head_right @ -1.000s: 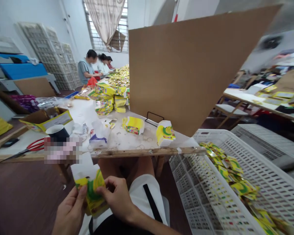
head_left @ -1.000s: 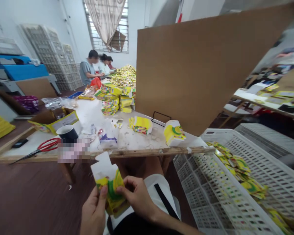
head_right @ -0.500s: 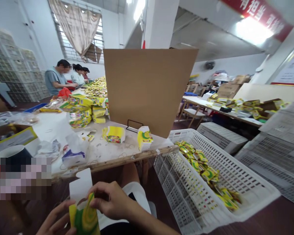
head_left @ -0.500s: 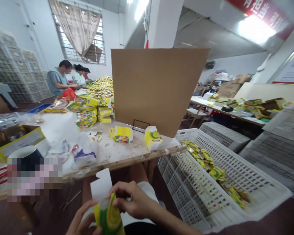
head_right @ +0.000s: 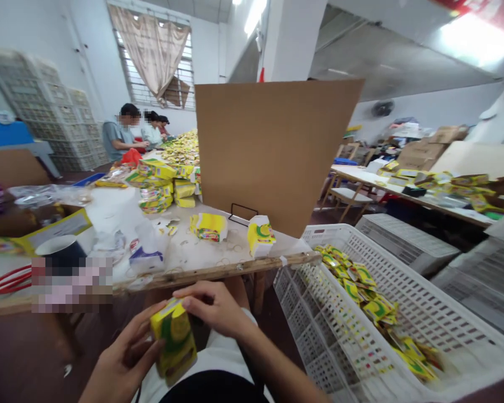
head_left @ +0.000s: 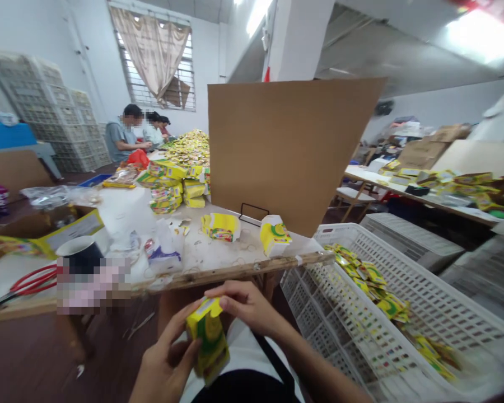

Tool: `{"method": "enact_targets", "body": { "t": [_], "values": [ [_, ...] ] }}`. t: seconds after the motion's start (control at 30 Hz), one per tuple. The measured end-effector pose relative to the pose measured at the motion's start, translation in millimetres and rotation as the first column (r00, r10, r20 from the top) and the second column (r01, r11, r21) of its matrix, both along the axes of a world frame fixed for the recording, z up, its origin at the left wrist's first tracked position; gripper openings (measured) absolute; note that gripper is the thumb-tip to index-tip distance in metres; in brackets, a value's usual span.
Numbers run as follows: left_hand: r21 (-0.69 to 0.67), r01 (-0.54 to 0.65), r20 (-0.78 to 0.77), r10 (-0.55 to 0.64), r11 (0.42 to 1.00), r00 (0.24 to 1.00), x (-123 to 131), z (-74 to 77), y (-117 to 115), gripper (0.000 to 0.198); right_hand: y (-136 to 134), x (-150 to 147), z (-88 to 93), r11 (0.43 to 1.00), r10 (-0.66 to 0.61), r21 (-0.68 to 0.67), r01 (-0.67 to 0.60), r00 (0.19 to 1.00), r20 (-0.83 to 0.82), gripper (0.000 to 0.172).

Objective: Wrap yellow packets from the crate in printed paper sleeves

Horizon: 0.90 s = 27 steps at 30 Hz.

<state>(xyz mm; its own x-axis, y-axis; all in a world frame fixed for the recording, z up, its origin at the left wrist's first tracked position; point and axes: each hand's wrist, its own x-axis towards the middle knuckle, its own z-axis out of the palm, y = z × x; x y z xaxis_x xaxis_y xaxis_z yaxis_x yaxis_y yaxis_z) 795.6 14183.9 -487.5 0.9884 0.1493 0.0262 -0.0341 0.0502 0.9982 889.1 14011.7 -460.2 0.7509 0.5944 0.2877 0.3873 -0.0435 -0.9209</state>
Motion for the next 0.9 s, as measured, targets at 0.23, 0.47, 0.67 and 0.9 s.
{"method": "enact_targets", "body": {
  "t": [0.23,0.47,0.67,0.9],
  "values": [
    [-0.016,0.197,-0.022,-0.197,0.98,0.98,7.7,6.1,4.0,0.053,13.0,3.8,-6.5,0.96,-0.066,-0.27,0.078,0.996,0.055,0.034],
    [-0.154,0.137,-0.015,-0.141,0.979,0.99,8.1,5.4,9.2,0.049,20.9,1.4,-10.8,0.991,-0.032,-0.134,0.028,0.999,-0.027,0.032],
    [0.002,-0.01,-0.002,0.01,1.0,1.0,5.7,1.1,0.7,0.049,4.7,2.9,-6.3,0.983,-0.185,0.0,0.185,0.982,-0.027,0.021],
    [0.209,-0.037,0.053,0.027,0.977,0.998,15.0,-20.9,19.0,0.055,-141.1,88.4,35.3,0.076,-0.738,-0.197,0.977,0.188,0.649,0.048]
  ]
}}
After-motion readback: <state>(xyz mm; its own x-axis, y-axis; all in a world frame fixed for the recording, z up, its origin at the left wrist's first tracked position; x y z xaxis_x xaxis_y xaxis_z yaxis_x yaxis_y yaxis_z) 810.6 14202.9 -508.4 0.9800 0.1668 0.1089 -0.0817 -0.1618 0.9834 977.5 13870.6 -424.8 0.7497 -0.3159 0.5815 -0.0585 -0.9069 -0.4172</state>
